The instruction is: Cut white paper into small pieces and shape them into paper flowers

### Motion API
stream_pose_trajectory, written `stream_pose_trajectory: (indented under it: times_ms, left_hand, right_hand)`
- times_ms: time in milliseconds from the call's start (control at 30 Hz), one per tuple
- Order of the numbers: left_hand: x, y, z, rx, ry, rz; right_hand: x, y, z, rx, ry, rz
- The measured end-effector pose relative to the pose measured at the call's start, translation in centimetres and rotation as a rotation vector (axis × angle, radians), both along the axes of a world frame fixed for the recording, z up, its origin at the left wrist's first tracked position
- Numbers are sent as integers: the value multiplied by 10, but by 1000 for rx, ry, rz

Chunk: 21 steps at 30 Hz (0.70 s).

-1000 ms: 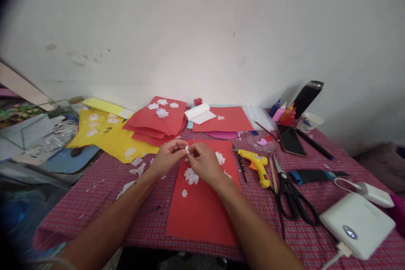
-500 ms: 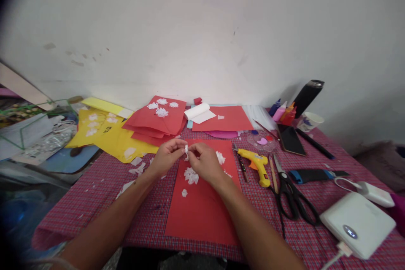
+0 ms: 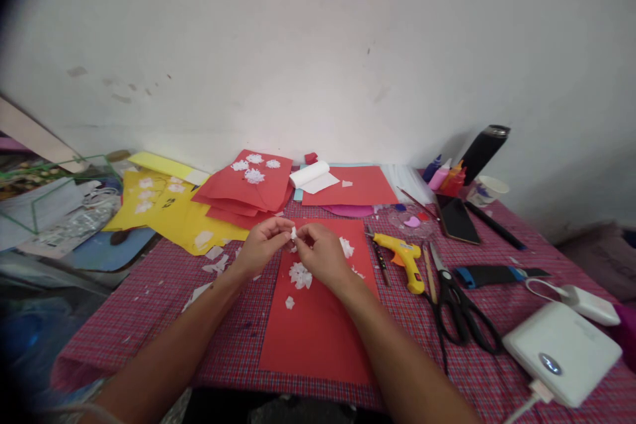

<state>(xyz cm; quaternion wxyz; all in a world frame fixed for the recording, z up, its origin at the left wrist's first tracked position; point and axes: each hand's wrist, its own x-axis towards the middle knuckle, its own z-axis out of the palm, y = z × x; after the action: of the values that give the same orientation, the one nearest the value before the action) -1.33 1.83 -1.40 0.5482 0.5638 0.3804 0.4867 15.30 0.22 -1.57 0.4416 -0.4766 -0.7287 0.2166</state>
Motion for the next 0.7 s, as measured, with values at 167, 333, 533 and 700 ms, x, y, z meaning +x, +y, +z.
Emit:
stream_pose_trajectory:
  times_ms: [167,333,533,700]
  left_hand:
    - [1,1,-2,-11,-24,-8]
    - [2,1,-2,-26,-29,1]
    - [3,1,0,-50,-50,16]
    - [2,2,-2,-44,-41,17]
  right_hand:
    - [0,0,1,11,-2,-4]
    - [0,1,0,16,-7,4]
    - [1,1,0,18,-18,18]
    - [1,-2,4,22,-30,32]
